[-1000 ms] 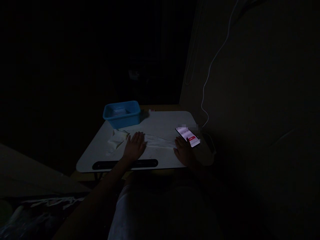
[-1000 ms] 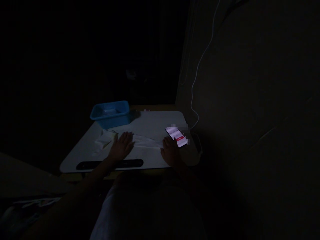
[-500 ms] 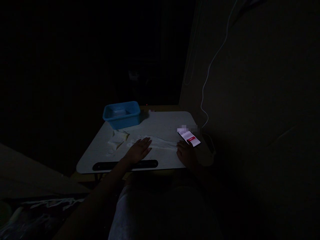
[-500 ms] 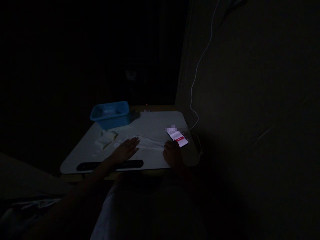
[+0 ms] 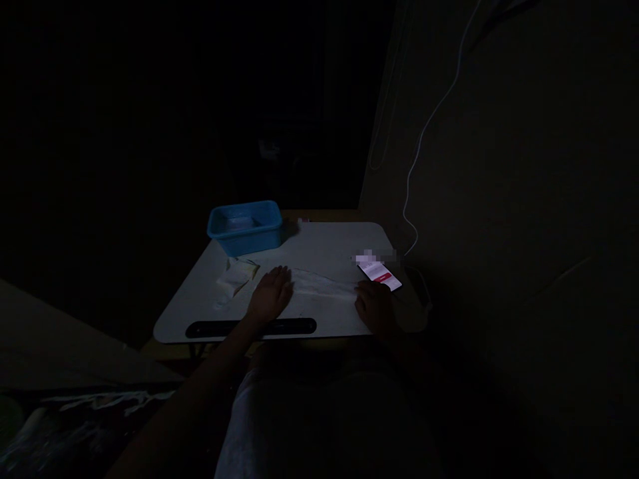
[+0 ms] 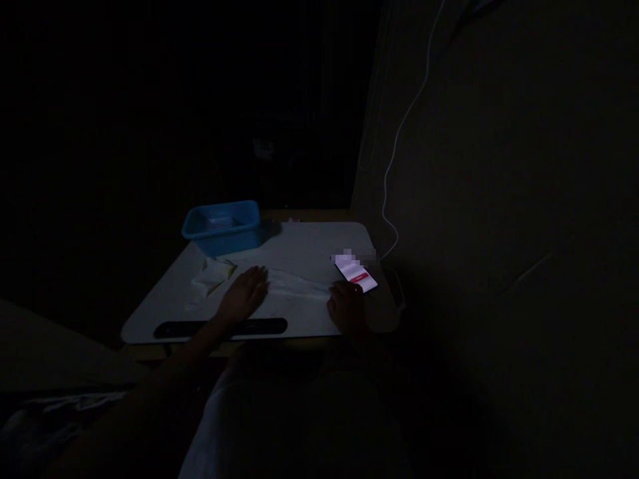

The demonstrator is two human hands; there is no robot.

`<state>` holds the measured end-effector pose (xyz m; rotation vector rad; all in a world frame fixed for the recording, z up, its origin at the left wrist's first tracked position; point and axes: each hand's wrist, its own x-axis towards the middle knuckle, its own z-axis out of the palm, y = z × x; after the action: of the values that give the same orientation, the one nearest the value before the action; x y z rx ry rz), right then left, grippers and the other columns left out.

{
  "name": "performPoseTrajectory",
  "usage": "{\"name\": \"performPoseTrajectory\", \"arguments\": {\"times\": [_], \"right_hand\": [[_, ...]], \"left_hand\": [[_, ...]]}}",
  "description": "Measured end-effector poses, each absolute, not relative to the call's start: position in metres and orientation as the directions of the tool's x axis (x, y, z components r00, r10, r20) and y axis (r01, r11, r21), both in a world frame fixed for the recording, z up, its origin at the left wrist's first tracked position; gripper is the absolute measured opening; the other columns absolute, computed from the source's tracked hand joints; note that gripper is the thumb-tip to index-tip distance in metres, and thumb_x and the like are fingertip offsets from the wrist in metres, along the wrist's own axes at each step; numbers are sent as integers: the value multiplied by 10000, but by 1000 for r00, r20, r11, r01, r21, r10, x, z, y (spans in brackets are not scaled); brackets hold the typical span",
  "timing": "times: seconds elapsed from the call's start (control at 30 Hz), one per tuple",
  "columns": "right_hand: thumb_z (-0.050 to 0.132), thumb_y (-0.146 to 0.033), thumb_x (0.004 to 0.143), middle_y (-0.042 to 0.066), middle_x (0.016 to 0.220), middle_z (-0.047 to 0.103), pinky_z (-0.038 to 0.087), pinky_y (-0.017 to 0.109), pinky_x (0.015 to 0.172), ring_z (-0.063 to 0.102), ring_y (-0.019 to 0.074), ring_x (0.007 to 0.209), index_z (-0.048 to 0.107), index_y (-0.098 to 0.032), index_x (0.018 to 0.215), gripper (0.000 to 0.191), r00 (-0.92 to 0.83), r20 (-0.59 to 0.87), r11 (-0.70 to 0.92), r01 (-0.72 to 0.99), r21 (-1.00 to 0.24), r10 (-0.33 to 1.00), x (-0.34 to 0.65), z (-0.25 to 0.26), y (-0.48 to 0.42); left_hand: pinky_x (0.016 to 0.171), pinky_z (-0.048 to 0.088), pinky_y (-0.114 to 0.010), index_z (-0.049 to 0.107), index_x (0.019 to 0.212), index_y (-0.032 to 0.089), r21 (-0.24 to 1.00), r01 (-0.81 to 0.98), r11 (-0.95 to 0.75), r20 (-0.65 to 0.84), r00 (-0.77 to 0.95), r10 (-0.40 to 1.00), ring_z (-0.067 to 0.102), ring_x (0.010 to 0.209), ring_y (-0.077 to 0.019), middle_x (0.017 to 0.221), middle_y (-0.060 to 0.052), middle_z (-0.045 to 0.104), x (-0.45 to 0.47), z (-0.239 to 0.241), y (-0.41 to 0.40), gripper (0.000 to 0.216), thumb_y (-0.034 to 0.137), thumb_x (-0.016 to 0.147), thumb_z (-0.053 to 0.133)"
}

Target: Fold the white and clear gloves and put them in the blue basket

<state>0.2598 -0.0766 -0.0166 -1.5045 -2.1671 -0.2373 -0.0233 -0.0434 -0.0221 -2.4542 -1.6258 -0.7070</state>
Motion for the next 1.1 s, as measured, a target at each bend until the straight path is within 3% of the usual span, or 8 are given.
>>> {"name": "performPoseTrajectory", "arguments": {"times": [0.2, 0.47, 0.73, 0.83, 0.93, 1.03, 1.1], "right_hand": [[453, -156, 762, 81, 1026, 626, 347, 357, 808, 518, 219, 910, 645, -166, 955, 273, -274, 474, 357, 929, -93, 837, 262, -18, -76], [470, -148, 714, 84, 1082, 604, 325, 382, 821, 485, 244, 954, 627, -180, 988, 317, -212, 423, 265, 962, -71, 881, 259, -16, -78], [505, -221, 687, 111, 1093, 586, 317, 432, 838, 484, 283, 944, 628, -175, 999, 339, -129, 420, 165, 985, -52, 898, 264, -10, -87], [510, -286, 721, 116, 1076, 589, 326, 431, 825, 501, 284, 919, 621, -170, 1002, 324, -138, 382, 149, 989, 1, 914, 267, -10, -91], [491, -317, 761, 119, 996, 612, 327, 439, 808, 516, 281, 880, 617, -169, 1016, 320, -128, 352, 120, 992, 43, 927, 270, -12, -93], [461, -293, 796, 130, 922, 628, 325, 460, 797, 526, 289, 863, 639, -166, 969, 278, -129, 301, 102, 990, 102, 945, 273, -10, -92], [448, -255, 809, 135, 907, 634, 335, 466, 793, 535, 295, 867, 647, -164, 950, 260, -159, 265, 127, 983, 135, 951, 274, -6, -89]], "left_hand": [[983, 354, -454, 462, 1223, 116, 110, 920, -377, 429, 298, 853, 407, 1219, -278, 1289, -144, 487, -23, -20, -44, 466, 271, 792, 378], [960, 376, -417, 557, 1086, 116, 64, 900, -431, 435, 363, 824, 453, 1166, -260, 1232, -146, 530, -23, -17, -44, 374, 256, 793, 370], [951, 362, -463, 577, 1047, 154, 118, 923, -366, 488, 267, 831, 486, 1117, -267, 1154, -136, 578, -22, -14, -48, 336, 252, 780, 399], [912, 389, -477, 570, 1052, 163, 221, 948, -230, 557, 71, 827, 506, 1074, -294, 1112, -132, 594, -27, -12, -49, 358, 243, 720, 462], [859, 440, -423, 560, 1040, 147, 428, 888, -167, 595, -138, 792, 538, 999, -276, 1054, -131, 599, -37, -17, -45, 388, 227, 666, 493], [859, 443, -397, 549, 1027, 157, 621, 762, -185, 598, -308, 740, 536, 978, -237, 1013, -109, 591, -45, -25, -40, 339, 216, 734, 388], [873, 434, -400, 546, 1009, 164, 685, 699, -206, 591, -368, 718, 529, 979, -223, 1002, -98, 586, -47, -28, -38, 326, 210, 772, 327]]}}
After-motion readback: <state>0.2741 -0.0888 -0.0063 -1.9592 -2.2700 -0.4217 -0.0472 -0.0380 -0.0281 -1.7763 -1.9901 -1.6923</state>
